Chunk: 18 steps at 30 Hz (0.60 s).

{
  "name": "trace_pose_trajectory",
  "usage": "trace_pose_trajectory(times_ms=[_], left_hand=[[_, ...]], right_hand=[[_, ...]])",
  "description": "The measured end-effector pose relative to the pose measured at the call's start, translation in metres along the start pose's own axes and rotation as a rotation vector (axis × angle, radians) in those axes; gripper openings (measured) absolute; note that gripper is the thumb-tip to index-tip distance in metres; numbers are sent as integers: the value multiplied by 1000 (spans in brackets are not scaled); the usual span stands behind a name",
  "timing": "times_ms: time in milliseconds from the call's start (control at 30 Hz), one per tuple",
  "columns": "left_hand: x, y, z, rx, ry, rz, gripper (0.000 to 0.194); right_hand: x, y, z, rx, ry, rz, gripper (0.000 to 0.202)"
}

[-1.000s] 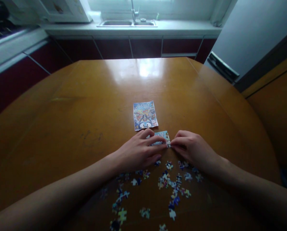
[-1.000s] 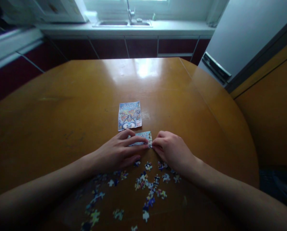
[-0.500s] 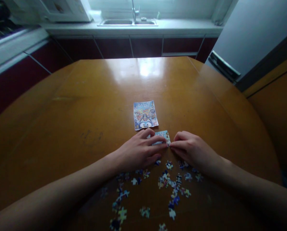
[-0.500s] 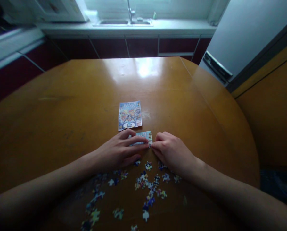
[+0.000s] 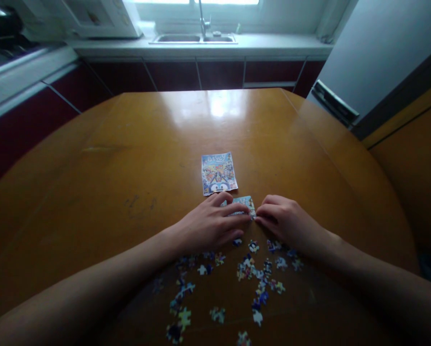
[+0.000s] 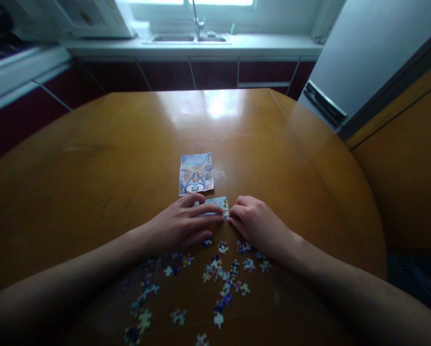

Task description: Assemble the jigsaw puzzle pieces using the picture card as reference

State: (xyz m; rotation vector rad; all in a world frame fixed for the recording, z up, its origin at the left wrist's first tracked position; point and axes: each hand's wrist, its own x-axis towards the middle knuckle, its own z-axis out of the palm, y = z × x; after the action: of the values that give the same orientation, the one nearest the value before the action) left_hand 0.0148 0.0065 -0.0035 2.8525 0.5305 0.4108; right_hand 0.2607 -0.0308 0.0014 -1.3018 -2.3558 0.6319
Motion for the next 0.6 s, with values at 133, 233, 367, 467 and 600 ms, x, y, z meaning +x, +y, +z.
trace_pose_trajectory(times_ms=[133, 233, 367, 467, 600], left_hand=[[-1, -1, 0, -2, 10, -1, 34], [-1, -1, 0, -2, 9, -5, 29], [-1, -1, 0, 5, 4, -3, 28], [-1, -1, 1, 4, 5, -7, 29], [-2, -2, 3, -6, -2, -2, 30]], right_hand=[[-1, 0, -2, 21, -8, -3, 17], [-3, -1, -4, 29, 0, -1, 18], [-4, -3, -2, 14, 1, 14, 14], [-4, -5, -1, 27, -5, 22, 15], [-3, -3, 1, 12, 3, -8, 20]])
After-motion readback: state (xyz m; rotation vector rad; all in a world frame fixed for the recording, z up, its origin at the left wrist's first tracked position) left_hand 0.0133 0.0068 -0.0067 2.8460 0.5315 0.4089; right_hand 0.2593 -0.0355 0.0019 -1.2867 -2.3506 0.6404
